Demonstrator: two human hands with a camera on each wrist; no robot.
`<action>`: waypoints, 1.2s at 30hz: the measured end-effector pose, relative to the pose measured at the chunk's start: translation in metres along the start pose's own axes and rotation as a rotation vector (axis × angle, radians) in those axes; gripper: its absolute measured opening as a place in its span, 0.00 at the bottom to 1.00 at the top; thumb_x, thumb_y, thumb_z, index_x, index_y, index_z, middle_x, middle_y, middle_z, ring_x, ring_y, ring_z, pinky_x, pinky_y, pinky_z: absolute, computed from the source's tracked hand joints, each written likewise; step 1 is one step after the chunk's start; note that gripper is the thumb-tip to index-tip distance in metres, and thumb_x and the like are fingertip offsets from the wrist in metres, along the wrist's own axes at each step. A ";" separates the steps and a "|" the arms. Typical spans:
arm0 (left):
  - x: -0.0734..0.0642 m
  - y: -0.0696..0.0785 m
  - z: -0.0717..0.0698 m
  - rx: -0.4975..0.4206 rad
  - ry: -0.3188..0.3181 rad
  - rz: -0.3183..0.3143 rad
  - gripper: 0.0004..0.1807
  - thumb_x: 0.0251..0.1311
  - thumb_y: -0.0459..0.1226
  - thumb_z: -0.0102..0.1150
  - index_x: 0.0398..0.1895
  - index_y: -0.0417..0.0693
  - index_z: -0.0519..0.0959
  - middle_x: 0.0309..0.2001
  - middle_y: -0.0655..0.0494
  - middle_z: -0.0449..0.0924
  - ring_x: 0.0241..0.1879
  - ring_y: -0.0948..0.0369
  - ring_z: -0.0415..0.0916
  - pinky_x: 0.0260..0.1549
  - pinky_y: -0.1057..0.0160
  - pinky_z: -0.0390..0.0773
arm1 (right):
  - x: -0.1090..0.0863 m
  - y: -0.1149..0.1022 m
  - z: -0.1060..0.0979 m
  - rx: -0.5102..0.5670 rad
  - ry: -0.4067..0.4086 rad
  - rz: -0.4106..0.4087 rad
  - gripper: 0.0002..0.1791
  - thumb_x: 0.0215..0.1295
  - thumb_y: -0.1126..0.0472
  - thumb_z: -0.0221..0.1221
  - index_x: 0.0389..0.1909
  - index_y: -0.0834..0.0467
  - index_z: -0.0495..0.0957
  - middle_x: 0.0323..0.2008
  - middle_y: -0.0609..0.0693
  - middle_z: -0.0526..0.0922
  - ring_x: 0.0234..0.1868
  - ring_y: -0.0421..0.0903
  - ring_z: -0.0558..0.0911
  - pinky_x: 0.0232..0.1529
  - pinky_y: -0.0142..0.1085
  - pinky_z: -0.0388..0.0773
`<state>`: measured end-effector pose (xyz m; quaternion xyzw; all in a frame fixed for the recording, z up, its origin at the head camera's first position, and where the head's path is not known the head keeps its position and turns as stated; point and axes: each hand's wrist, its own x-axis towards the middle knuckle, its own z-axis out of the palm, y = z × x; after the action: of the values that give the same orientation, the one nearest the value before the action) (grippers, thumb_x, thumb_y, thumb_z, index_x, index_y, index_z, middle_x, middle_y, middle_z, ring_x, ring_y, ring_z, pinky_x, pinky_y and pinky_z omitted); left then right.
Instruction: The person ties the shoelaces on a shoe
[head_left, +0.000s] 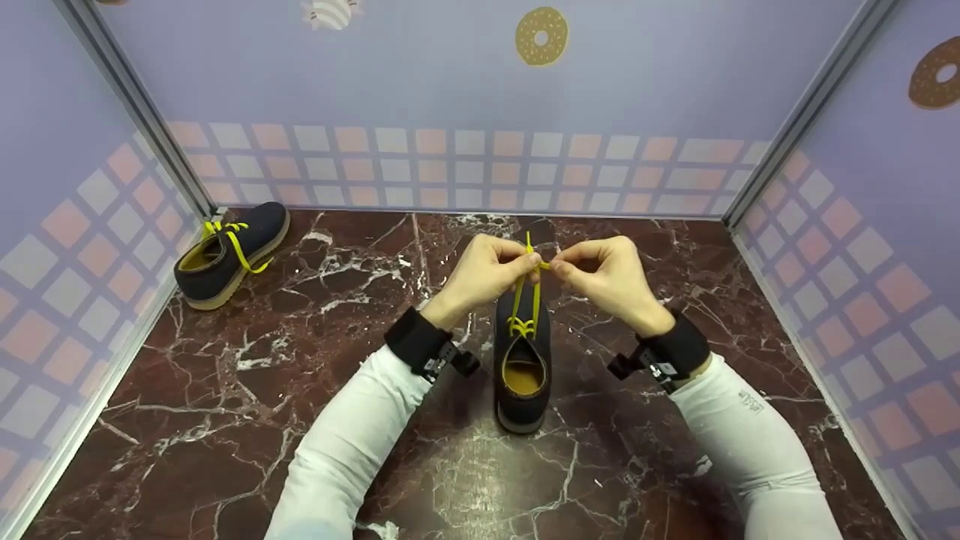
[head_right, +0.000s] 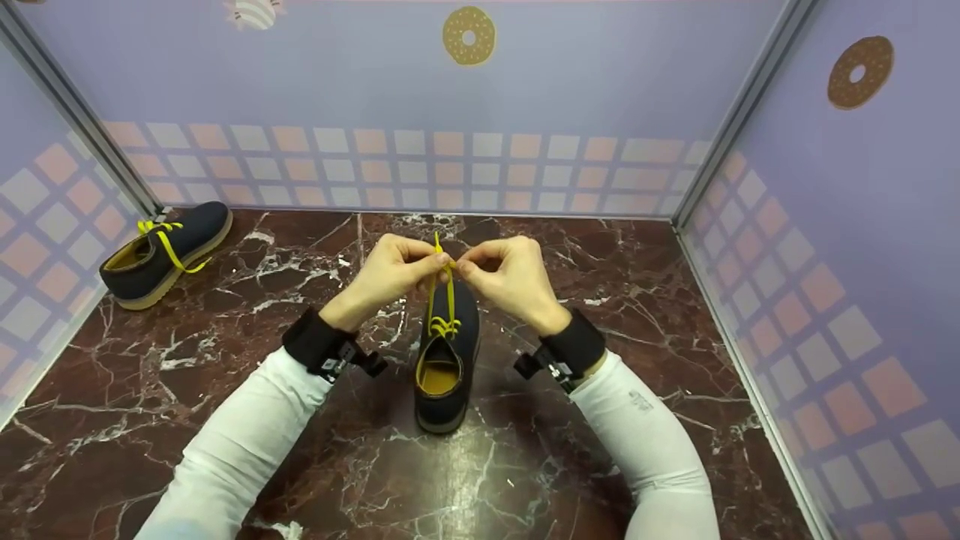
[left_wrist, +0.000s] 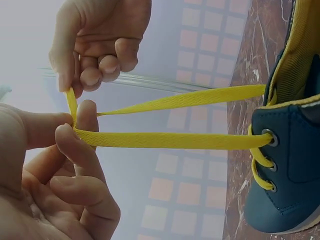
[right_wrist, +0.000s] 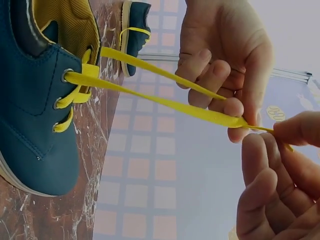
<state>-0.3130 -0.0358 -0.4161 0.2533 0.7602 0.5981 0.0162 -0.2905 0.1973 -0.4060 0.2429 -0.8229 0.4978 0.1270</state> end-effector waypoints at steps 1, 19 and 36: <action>0.000 0.000 0.000 -0.007 0.004 0.000 0.13 0.77 0.35 0.66 0.35 0.38 0.94 0.28 0.45 0.92 0.20 0.68 0.74 0.23 0.72 0.70 | -0.001 0.001 0.001 0.000 -0.007 -0.006 0.05 0.69 0.71 0.71 0.37 0.62 0.95 0.28 0.62 0.93 0.23 0.35 0.87 0.27 0.24 0.83; -0.003 0.000 -0.001 0.099 0.043 0.019 0.07 0.67 0.35 0.74 0.43 0.43 0.96 0.41 0.46 0.97 0.32 0.71 0.84 0.34 0.74 0.80 | -0.005 0.013 0.017 0.006 -0.079 0.015 0.02 0.68 0.70 0.73 0.39 0.64 0.93 0.32 0.62 0.94 0.25 0.36 0.87 0.29 0.24 0.82; -0.006 0.001 -0.003 0.189 0.033 0.068 0.08 0.67 0.36 0.75 0.46 0.46 0.96 0.47 0.47 0.97 0.33 0.57 0.86 0.31 0.75 0.79 | 0.005 0.031 0.031 0.120 -0.238 0.020 0.24 0.78 0.74 0.59 0.72 0.70 0.78 0.47 0.70 0.93 0.29 0.32 0.83 0.32 0.25 0.80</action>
<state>-0.3080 -0.0407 -0.4163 0.2696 0.8042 0.5281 -0.0405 -0.3105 0.1803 -0.4421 0.2989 -0.8032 0.5152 0.0088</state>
